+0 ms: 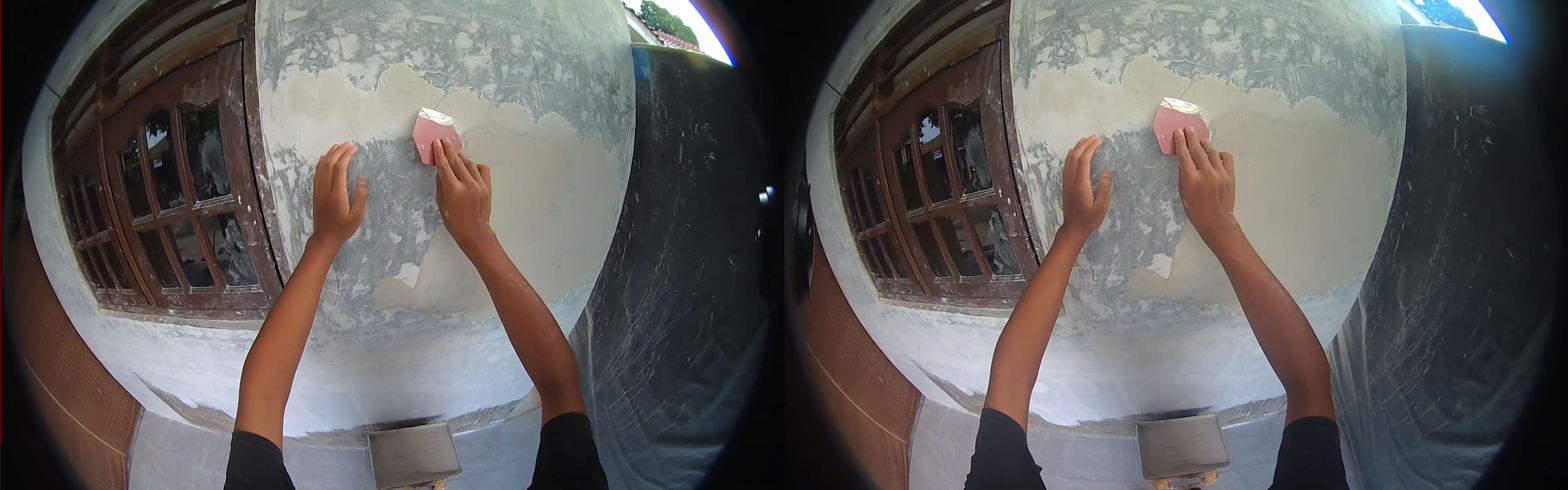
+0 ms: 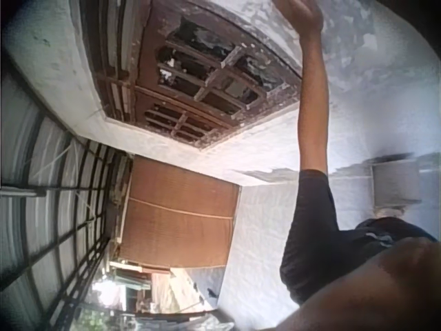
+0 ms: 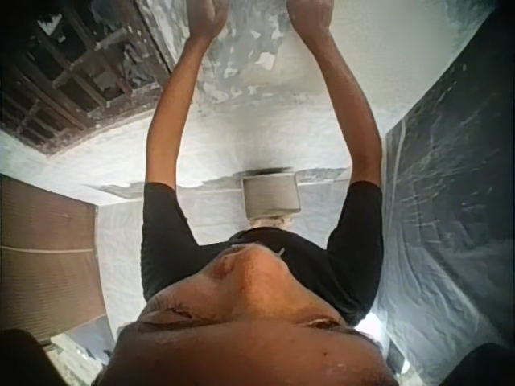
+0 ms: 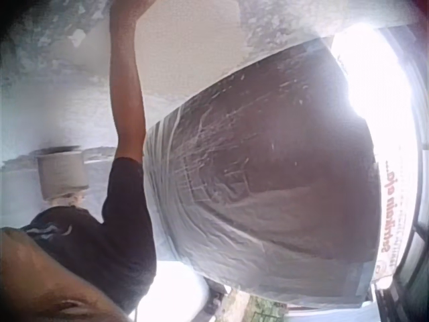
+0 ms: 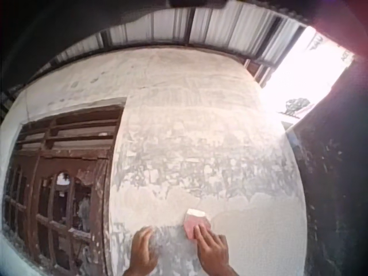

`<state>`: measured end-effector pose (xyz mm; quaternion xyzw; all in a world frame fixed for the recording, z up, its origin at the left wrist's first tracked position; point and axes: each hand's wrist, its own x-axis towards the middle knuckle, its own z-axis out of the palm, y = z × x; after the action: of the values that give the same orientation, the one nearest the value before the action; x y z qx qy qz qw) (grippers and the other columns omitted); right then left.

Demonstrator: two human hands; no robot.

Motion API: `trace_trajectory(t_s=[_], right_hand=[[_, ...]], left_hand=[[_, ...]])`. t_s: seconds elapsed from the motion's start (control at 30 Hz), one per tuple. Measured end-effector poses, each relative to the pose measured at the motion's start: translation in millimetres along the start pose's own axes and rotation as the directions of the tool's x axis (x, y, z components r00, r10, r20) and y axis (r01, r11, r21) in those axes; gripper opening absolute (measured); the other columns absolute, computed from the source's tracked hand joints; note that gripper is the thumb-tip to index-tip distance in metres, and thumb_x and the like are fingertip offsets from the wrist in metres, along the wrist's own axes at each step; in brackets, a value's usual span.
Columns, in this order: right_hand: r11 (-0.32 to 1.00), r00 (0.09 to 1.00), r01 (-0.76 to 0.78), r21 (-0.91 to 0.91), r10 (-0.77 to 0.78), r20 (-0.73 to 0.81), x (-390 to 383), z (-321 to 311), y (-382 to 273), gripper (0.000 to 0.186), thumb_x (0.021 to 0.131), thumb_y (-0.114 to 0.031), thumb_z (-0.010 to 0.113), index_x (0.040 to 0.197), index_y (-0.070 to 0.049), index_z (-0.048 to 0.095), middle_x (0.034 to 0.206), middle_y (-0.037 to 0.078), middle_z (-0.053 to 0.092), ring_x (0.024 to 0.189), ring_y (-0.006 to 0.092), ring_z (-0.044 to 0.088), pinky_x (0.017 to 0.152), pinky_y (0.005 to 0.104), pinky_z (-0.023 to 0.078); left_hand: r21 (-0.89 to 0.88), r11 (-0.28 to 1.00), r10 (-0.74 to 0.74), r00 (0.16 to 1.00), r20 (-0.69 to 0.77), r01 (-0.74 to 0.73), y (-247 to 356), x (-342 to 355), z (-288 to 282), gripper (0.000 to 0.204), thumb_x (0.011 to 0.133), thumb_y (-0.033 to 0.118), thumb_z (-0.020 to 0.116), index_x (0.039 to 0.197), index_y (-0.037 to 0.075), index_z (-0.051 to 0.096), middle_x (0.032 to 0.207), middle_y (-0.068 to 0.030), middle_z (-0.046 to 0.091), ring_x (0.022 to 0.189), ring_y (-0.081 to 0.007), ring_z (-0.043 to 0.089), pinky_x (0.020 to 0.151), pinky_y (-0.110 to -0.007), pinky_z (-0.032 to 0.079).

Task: The person applies wall filler from a container onto a wall surface using a putty spreader.

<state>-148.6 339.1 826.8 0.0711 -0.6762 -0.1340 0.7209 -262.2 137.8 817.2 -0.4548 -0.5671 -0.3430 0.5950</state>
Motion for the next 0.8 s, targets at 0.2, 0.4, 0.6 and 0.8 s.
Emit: trace_trajectory(t_s=[0.2, 0.4, 0.6, 0.8], right_hand=[[0.997, 0.983, -0.009, -0.076, 0.023, 0.182, -6, 12, -7, 0.048, 0.083, -0.001, 0.059, 0.131, 0.001, 0.059, 0.138, 0.017, 0.057, 0.106, 0.0272, 0.067, 0.085, 0.0362, 0.044], [0.983, 0.959, -0.033, -0.180, 0.082, 0.270, -7, 15, -19, 0.050, 0.083, -0.002, 0.059, 0.133, 0.001, 0.057, 0.142, 0.018, 0.054, 0.106, 0.0293, 0.068, 0.087, 0.0368, 0.044], [0.964, 0.895, -0.038, -0.265, 0.151, 0.419, -10, 14, -36, 0.050, 0.084, -0.003, 0.059, 0.134, 0.001, 0.057, 0.141, 0.020, 0.054, 0.103, 0.0262, 0.069, 0.086, 0.0350, 0.045], [0.943, 0.854, -0.031, -0.332, 0.197, 0.481, -19, 14, -61, 0.050, 0.083, -0.004, 0.060, 0.133, 0.002, 0.058, 0.135, 0.022, 0.059, 0.095, 0.0234, 0.071, 0.080, 0.0327, 0.047]], left_hand=[[0.021, 0.999, 0.042, 0.999, -0.018, -0.042, -8, 0, 6, 0.047, 0.090, 0.016, 0.055, 0.135, 0.002, 0.049, 0.139, -0.0156, 0.050, 0.134, -0.0342, 0.044, 0.115, -0.052, 0.028], [0.042, 0.997, 0.064, 0.998, 0.005, -0.065, -8, -3, 4, 0.046, 0.091, 0.016, 0.054, 0.135, 0.004, 0.050, 0.142, -0.0149, 0.049, 0.137, -0.0338, 0.042, 0.115, -0.052, 0.027], [0.014, 0.998, 0.064, 0.998, 0.008, -0.064, -11, -5, 5, 0.047, 0.090, 0.015, 0.055, 0.135, 0.004, 0.050, 0.141, -0.0143, 0.049, 0.138, -0.0334, 0.041, 0.116, -0.052, 0.026], [0.014, 0.997, 0.069, 0.997, 0.027, -0.069, -12, -7, 2, 0.047, 0.090, 0.016, 0.056, 0.136, 0.004, 0.049, 0.141, -0.0141, 0.050, 0.137, -0.0336, 0.041, 0.117, -0.053, 0.026]])
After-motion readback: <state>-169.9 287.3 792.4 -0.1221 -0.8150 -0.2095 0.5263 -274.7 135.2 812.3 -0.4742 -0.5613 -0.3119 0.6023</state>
